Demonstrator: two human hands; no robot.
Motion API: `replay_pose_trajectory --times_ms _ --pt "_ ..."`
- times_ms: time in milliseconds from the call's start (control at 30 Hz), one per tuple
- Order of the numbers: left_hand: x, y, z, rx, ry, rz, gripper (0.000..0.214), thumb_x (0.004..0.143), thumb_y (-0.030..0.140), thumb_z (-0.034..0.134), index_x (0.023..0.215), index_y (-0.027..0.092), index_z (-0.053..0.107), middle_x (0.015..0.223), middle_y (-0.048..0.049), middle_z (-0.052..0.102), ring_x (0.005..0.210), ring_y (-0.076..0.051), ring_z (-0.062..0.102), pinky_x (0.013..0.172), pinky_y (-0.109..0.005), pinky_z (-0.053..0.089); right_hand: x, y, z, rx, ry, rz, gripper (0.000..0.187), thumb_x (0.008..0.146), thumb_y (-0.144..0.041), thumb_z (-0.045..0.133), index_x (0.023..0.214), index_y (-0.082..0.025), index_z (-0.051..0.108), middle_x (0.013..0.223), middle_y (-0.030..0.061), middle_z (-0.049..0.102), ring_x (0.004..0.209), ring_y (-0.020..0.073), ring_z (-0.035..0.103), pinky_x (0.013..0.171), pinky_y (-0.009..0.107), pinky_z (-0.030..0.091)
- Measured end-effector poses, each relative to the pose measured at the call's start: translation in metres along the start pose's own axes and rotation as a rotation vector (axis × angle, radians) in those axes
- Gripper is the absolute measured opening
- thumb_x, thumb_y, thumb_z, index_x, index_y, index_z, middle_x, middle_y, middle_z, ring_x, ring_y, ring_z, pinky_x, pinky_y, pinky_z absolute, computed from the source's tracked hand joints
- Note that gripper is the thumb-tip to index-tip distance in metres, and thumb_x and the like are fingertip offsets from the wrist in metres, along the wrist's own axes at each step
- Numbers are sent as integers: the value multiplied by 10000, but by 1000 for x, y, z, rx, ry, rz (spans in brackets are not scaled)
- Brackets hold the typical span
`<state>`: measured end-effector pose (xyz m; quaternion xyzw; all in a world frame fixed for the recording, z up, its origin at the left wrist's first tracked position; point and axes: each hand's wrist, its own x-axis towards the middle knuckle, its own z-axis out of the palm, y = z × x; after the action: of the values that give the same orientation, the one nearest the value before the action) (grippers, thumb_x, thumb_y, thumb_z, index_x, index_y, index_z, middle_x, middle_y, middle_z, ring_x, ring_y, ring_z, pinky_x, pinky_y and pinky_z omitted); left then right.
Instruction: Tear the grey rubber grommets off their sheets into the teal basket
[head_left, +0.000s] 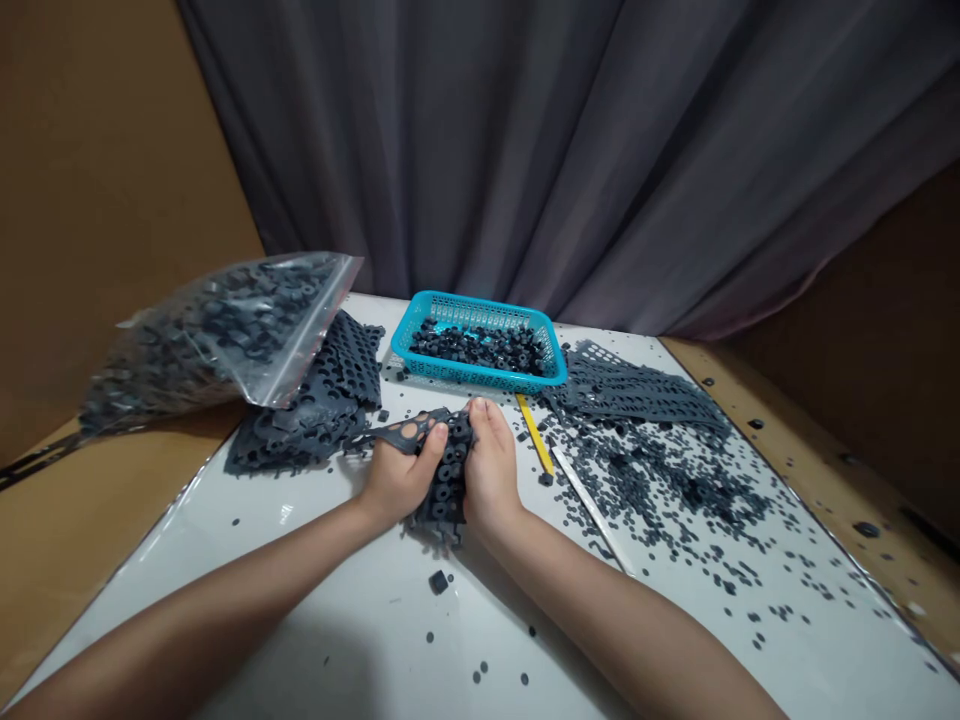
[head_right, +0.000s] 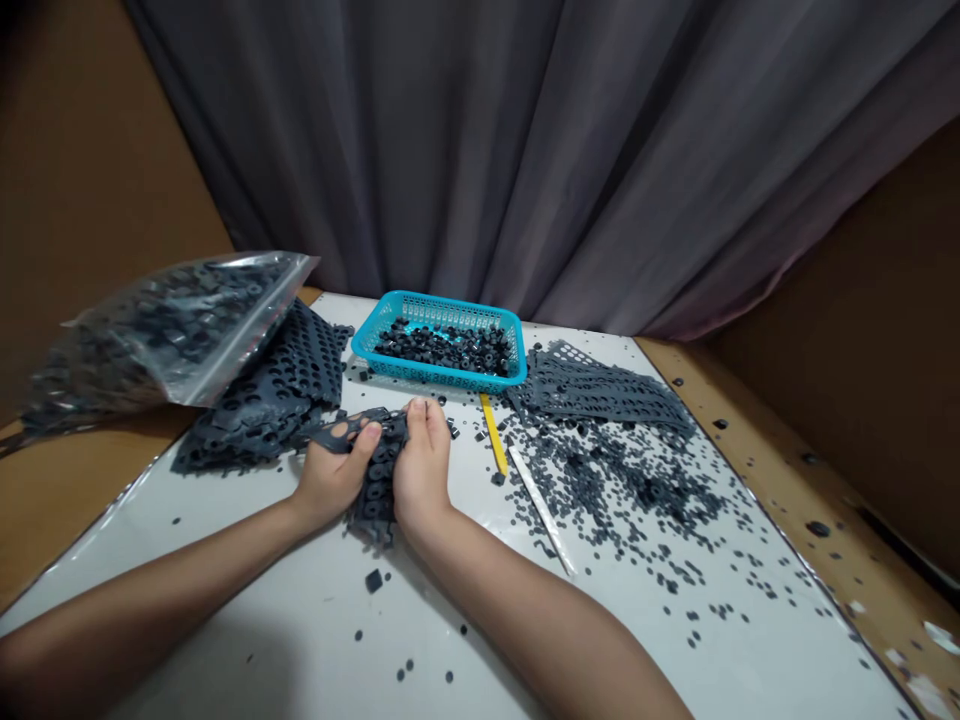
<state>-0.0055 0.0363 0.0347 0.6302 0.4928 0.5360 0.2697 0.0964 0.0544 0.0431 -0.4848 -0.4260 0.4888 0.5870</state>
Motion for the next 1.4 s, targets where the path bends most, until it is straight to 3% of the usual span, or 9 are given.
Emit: replay_pose_trajectory --times_ms 100,167,267,367,667,867,1033,1200,1400 --pt "-1 -4 -3 -21 19 -33 278 832 263 476 564 194 448 547 30 462 553 -123 455 584 -234 379 15 -2 -14 -71 -32 -216 291 877 -418 390 669 -215 379 640 -23 349 599 133 357 585 260 341" --pt "-2 -9 -4 -90 14 -100 272 828 302 486 580 192 473 573 24 491 577 -129 469 603 -237 396 27 -6 -25 -147 -191 -289 270 882 -391 400 689 -205 435 639 -21 382 609 130 375 602 261 338" --pt "-4 -17 -3 -184 11 -217 260 825 365 491 633 193 522 616 16 525 619 -139 495 624 -243 427 44 -15 -39 -207 -405 -250 202 867 -346 430 764 -192 510 631 -22 424 610 128 415 601 258 353" --pt "-5 -21 0 -230 -2 -288 257 800 396 529 646 191 546 622 9 541 651 -151 521 641 -250 449 54 -25 -48 -254 -475 -228 135 848 -297 453 830 -189 532 643 -22 443 613 124 436 601 258 364" --pt "-5 -14 0 -345 -102 -268 234 808 394 528 826 181 622 844 -33 635 837 -179 580 792 -272 456 35 -61 -54 -921 -831 -582 144 887 -249 388 884 -173 511 847 54 570 758 169 492 704 307 362" --pt "-5 -12 -7 -370 -216 -275 204 818 355 510 743 178 578 736 -8 567 706 -145 527 700 -258 454 33 -57 -53 -1064 -1044 -542 232 895 -339 407 745 -175 473 682 10 513 617 129 441 589 262 322" --pt "2 -8 -16 -353 -329 -196 201 818 356 495 823 174 579 787 -24 578 765 -169 553 731 -278 458 35 -49 -51 -946 -1067 -552 181 874 -289 445 734 -175 453 662 -15 475 592 105 410 569 239 304" --pt "12 -3 -20 -39 -448 -148 228 711 377 638 807 174 599 807 -36 619 777 -196 567 714 -281 450 35 -53 -51 -1009 -1046 -592 233 869 -245 431 648 -176 404 611 -21 430 566 103 361 570 247 278" --pt "17 5 -22 6 -530 -116 250 831 369 486 777 161 614 795 -29 627 771 -172 544 733 -276 437 32 -58 -49 -1145 -915 -684 194 874 -277 414 712 -174 441 704 21 498 677 151 415 659 289 296"
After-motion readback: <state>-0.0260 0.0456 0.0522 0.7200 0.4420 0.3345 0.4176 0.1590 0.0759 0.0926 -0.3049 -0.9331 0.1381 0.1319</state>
